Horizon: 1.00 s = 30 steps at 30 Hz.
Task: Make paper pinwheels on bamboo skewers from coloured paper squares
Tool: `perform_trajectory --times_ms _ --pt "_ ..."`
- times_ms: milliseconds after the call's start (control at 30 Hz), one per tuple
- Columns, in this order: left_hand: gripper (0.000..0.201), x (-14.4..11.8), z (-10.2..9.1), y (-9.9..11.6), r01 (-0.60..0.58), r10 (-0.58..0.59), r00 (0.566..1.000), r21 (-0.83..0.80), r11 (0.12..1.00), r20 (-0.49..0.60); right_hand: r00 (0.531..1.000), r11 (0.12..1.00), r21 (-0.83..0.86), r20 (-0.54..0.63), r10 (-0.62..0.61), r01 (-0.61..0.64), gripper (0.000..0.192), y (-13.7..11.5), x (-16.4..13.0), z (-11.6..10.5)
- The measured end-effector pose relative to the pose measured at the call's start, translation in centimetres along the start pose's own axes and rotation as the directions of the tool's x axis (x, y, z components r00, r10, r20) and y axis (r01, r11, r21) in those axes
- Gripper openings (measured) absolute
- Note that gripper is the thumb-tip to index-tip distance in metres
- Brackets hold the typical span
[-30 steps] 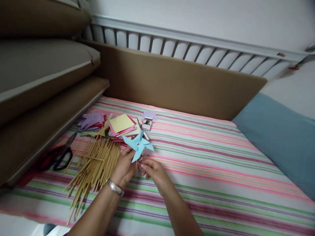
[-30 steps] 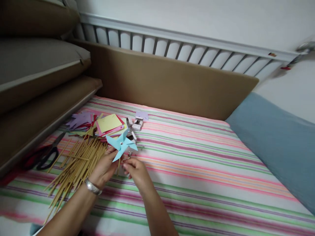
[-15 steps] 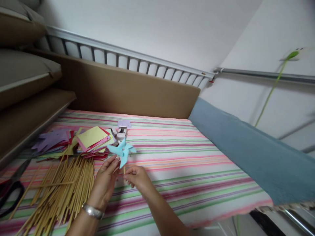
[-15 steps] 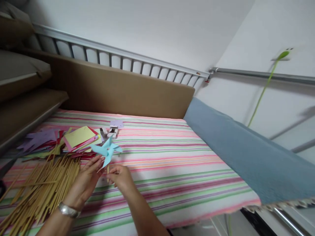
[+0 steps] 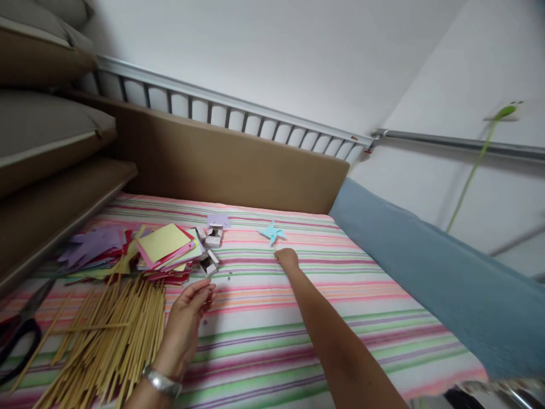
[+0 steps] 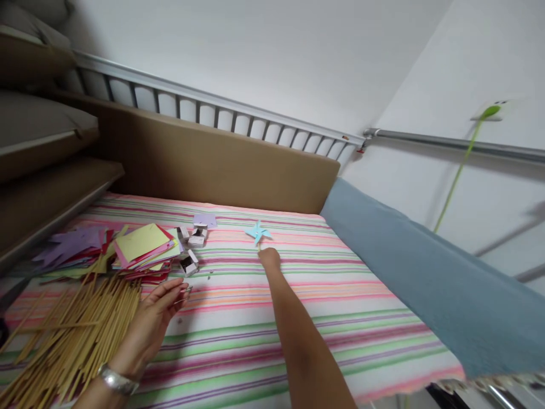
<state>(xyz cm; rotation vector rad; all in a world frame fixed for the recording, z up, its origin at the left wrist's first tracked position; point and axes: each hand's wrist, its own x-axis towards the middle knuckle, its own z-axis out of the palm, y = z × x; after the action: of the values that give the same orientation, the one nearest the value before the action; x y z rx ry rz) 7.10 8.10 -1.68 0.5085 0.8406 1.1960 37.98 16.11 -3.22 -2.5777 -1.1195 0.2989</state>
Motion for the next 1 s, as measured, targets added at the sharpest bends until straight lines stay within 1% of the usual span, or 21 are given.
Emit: perform_trajectory --times_ms 67,133,233,300,367,433,533,600,633,667,733,800,833,867,900,933,967,1000 --pt "0.033 -0.1 0.1 0.1 -0.006 0.006 1.000 -0.001 1.000 0.000 0.997 0.999 -0.001 0.060 0.040 -0.040 0.030 0.0 1.0 0.4" --pt "0.031 -0.2 0.1 0.0 -0.008 0.008 1.000 0.004 1.000 -0.001 0.994 0.998 -0.009 0.094 0.060 -0.060 0.030 0.3 1.8 0.8" --pt "0.028 -0.1 0.2 -0.2 -0.016 0.016 1.000 0.016 1.000 -0.001 0.993 0.998 -0.022 0.098 0.063 -0.061 0.030 0.7 2.7 1.3" --pt "0.026 0.0 0.2 -0.4 -0.017 0.017 1.000 0.024 1.000 0.000 0.995 0.998 -0.021 0.081 0.056 -0.054 0.026 1.0 2.9 1.5" --pt "0.025 0.0 0.3 -0.5 -0.014 0.014 1.000 0.025 1.000 0.006 0.998 0.999 -0.002 0.044 0.037 -0.037 0.026 1.3 2.8 1.6" --pt "0.025 -0.1 0.4 -0.4 -0.016 0.015 1.000 0.021 1.000 0.015 1.000 0.999 0.031 -0.011 0.015 -0.015 0.030 1.6 2.2 1.4" --pt "0.022 -0.3 0.3 0.1 -0.043 0.043 0.999 0.011 0.999 0.028 0.991 0.995 0.099 -0.130 -0.018 0.031 0.033 1.5 0.3 0.9" --pt "0.019 -0.5 0.1 0.6 -0.090 0.090 0.996 0.000 0.996 0.024 0.974 0.980 0.159 -0.212 -0.085 0.121 0.035 0.5 -1.5 0.6" --pt "0.018 -0.5 0.0 0.8 -0.122 0.122 0.992 -0.008 0.993 0.015 0.959 0.962 0.190 -0.242 -0.146 0.194 0.036 -0.4 -2.6 0.6" --pt "0.017 -0.6 -0.2 1.1 -0.156 0.156 0.988 -0.017 0.988 -0.001 0.937 0.930 0.220 -0.258 -0.234 0.293 0.034 -1.7 -3.8 0.6" --pt "0.016 -0.6 -0.6 1.8 -0.229 0.228 0.972 -0.032 0.973 -0.051 0.867 0.830 0.268 -0.259 -0.427 0.489 0.030 -5.0 -6.3 0.8" --pt "0.017 -0.5 -1.2 2.7 -0.303 0.297 0.948 -0.043 0.952 -0.117 0.773 0.713 0.298 -0.230 -0.592 0.635 0.025 -9.0 -8.9 1.2" --pt "0.017 -0.4 -1.6 3.2 -0.339 0.328 0.932 -0.051 0.939 -0.152 0.700 0.631 0.314 -0.213 -0.681 0.710 0.021 -11.0 -10.0 1.5" --pt "0.017 -0.2 -2.0 3.8 -0.372 0.356 0.917 -0.062 0.926 -0.182 0.565 0.480 0.337 -0.225 -0.794 0.810 0.019 -13.0 -11.1 1.7" --pt "0.018 0.0 -2.5 4.4 -0.403 0.379 0.900 -0.076 0.912 -0.213 0.446 0.353 0.347 -0.239 -0.863 0.869 0.018 -14.8 -12.0 2.0" --pt "0.018 0.2 -3.0 5.1 -0.430 0.398 0.884 -0.092 0.898 -0.245 0.366 0.276 0.342 -0.238 -0.900 0.898 0.017 -16.5 -12.7 2.3" --pt "0.018 0.4 -3.6 5.8 -0.454 0.413 0.868 -0.105 0.885 -0.276 0.314 0.236 0.328 -0.209 -0.926 0.915 0.017 -18.0 -13.2 2.6" --pt "0.019 0.5 -4.1 6.4 -0.474 0.423 0.853 -0.114 0.873 -0.306 0.282 0.219 0.318 -0.168 -0.945 0.923 0.017 -19.3 -13.5 2.9"
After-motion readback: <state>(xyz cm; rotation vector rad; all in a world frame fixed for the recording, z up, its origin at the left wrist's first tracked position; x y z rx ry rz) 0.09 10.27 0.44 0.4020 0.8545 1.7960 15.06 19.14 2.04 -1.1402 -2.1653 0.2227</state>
